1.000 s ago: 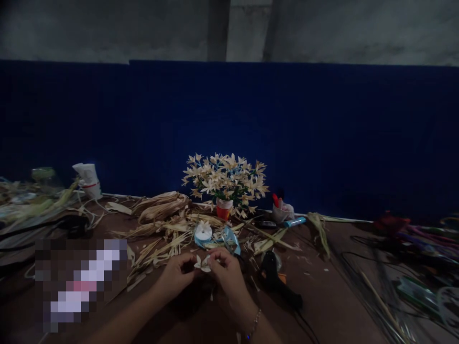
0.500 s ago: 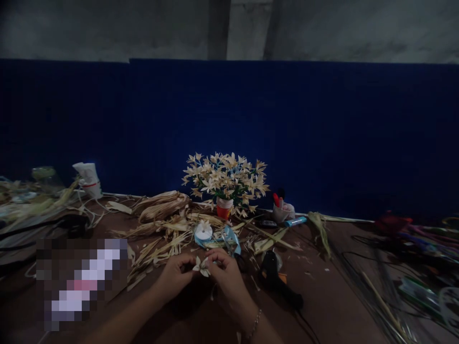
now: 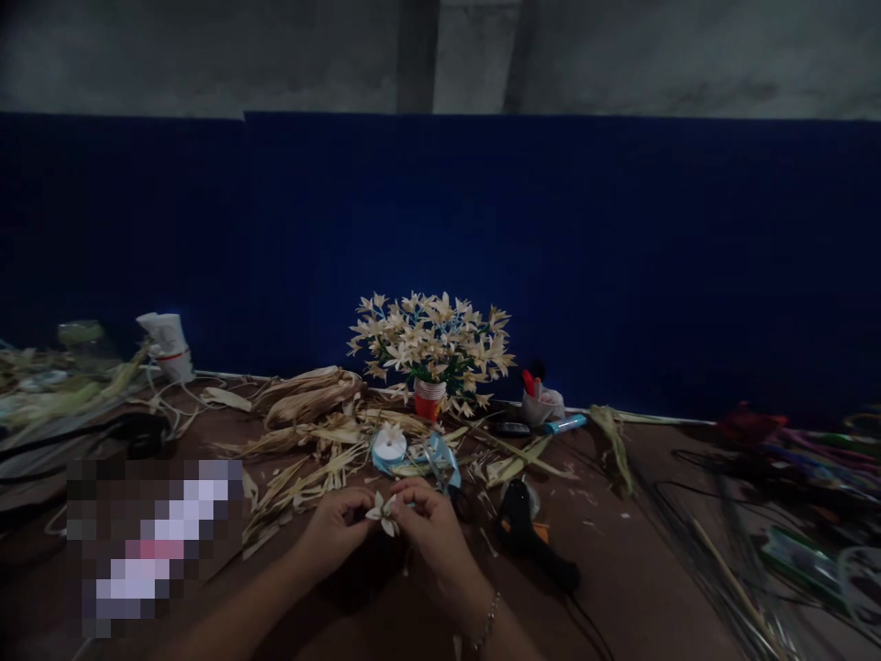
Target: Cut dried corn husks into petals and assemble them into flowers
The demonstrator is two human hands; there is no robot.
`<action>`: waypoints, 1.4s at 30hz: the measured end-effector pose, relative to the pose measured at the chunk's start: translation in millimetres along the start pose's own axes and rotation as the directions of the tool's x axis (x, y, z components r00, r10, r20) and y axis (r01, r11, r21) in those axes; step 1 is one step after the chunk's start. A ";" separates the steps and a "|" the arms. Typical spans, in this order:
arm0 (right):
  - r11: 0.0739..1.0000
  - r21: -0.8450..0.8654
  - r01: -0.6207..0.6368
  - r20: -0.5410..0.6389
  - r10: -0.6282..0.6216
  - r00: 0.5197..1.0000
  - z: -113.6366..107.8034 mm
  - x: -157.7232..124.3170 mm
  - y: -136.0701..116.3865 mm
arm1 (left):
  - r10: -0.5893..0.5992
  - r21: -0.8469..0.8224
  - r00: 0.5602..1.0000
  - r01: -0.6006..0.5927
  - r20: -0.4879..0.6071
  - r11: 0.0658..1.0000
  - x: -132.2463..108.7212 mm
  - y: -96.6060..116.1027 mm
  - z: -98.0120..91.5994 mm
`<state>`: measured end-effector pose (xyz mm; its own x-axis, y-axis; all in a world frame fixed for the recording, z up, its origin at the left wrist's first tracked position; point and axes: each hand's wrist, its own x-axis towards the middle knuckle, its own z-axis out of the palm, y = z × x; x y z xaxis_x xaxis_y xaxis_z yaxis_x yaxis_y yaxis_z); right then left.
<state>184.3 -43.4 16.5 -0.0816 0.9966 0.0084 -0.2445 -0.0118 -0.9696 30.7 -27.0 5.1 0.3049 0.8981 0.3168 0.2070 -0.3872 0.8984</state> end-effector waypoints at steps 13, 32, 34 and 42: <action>0.992 -0.109 0.062 0.062 -0.056 0.997 1.7 -4.0 1.0 | 0.030 -0.005 0.993 -0.031 -0.111 1.000 2.4 0.2 -3.8; 0.996 -0.050 0.074 0.032 -0.073 0.997 3.5 -3.3 2.8 | 0.108 0.115 0.991 -0.098 -0.085 0.989 0.9 5.2 -4.2; 0.997 -0.043 0.057 0.040 -0.055 0.998 3.1 -2.5 4.5 | 0.101 0.129 0.990 -0.088 -0.096 0.988 0.1 5.1 -3.6; 0.997 -0.067 0.044 0.058 -0.040 0.998 5.6 -4.6 3.5 | 0.123 0.078 0.983 -0.113 -0.137 0.991 0.5 -0.3 -3.7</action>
<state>178.4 -48.5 14.5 -0.1278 0.9899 0.0612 -0.1823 0.0372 -0.9825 27.4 -25.7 6.1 0.1977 0.8638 0.4634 0.2432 -0.5012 0.8305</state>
